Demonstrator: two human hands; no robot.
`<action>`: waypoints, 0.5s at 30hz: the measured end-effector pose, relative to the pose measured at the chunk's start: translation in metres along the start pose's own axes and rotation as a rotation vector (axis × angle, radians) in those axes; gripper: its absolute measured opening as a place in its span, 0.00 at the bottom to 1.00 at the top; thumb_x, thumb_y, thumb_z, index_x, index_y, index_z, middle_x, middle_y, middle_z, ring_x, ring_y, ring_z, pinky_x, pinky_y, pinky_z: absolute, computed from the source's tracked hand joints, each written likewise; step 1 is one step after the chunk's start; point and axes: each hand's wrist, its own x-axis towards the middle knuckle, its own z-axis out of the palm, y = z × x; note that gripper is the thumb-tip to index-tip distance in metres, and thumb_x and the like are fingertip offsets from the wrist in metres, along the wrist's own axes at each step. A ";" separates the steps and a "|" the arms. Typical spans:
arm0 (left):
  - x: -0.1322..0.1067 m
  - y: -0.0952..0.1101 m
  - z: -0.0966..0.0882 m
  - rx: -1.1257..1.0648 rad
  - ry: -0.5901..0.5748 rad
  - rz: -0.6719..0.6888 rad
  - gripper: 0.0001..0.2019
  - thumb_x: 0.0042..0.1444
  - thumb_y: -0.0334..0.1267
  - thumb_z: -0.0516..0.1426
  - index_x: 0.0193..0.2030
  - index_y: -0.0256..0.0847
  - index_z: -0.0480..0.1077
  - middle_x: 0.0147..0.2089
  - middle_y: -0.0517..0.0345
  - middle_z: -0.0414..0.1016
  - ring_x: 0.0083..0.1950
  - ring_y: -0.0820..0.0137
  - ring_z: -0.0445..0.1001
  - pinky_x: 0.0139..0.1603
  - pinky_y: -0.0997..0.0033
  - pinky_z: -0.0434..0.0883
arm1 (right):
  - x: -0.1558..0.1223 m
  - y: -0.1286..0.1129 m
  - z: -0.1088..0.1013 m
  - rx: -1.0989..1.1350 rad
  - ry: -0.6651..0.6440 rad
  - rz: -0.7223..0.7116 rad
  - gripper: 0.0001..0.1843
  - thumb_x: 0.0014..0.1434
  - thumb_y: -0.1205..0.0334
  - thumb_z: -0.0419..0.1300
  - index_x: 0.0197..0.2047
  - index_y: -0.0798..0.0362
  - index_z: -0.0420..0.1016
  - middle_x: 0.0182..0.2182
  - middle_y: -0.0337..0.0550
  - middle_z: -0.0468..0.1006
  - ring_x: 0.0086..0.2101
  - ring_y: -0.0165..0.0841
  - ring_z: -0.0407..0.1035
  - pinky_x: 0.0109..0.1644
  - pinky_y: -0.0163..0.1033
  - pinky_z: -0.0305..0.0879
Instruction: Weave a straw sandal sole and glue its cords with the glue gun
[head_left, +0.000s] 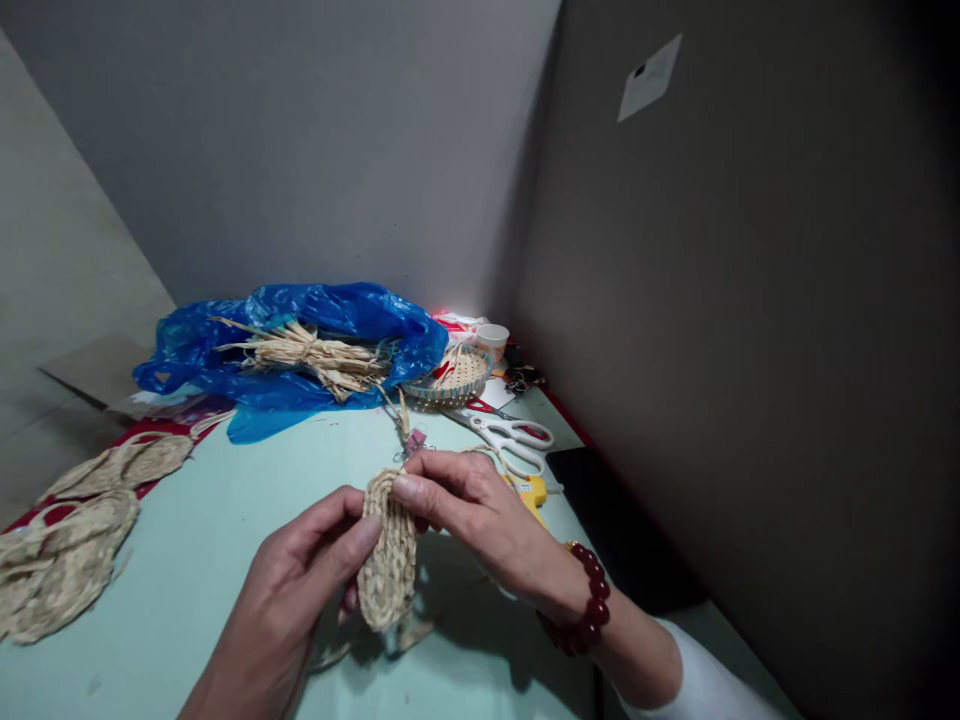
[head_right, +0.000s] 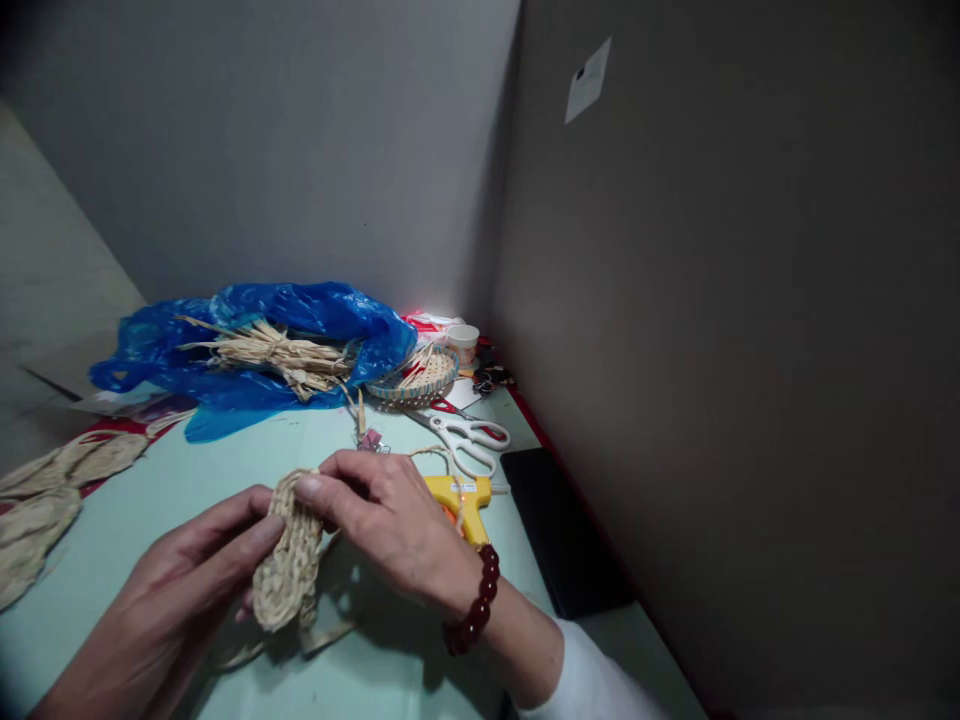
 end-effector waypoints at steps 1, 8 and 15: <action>0.000 0.000 0.001 -0.003 0.024 0.004 0.11 0.48 0.42 0.68 0.38 0.43 0.78 0.27 0.63 0.73 0.25 0.73 0.66 0.25 0.76 0.65 | 0.000 0.000 0.001 0.007 -0.003 0.000 0.18 0.69 0.53 0.53 0.28 0.52 0.68 0.25 0.34 0.68 0.30 0.29 0.62 0.37 0.35 0.58; 0.000 -0.002 -0.005 0.062 0.185 0.156 0.14 0.48 0.45 0.68 0.38 0.42 0.78 0.25 0.63 0.72 0.24 0.72 0.64 0.25 0.75 0.65 | -0.003 -0.001 0.011 0.003 -0.021 0.035 0.14 0.67 0.57 0.57 0.30 0.53 0.72 0.27 0.35 0.72 0.30 0.29 0.66 0.37 0.34 0.60; 0.001 -0.008 -0.008 0.089 0.198 0.203 0.12 0.46 0.46 0.69 0.36 0.43 0.79 0.24 0.64 0.72 0.24 0.70 0.67 0.27 0.73 0.67 | -0.012 0.001 0.030 -0.186 0.199 -0.074 0.10 0.65 0.64 0.58 0.30 0.53 0.72 0.28 0.36 0.74 0.32 0.29 0.68 0.41 0.33 0.60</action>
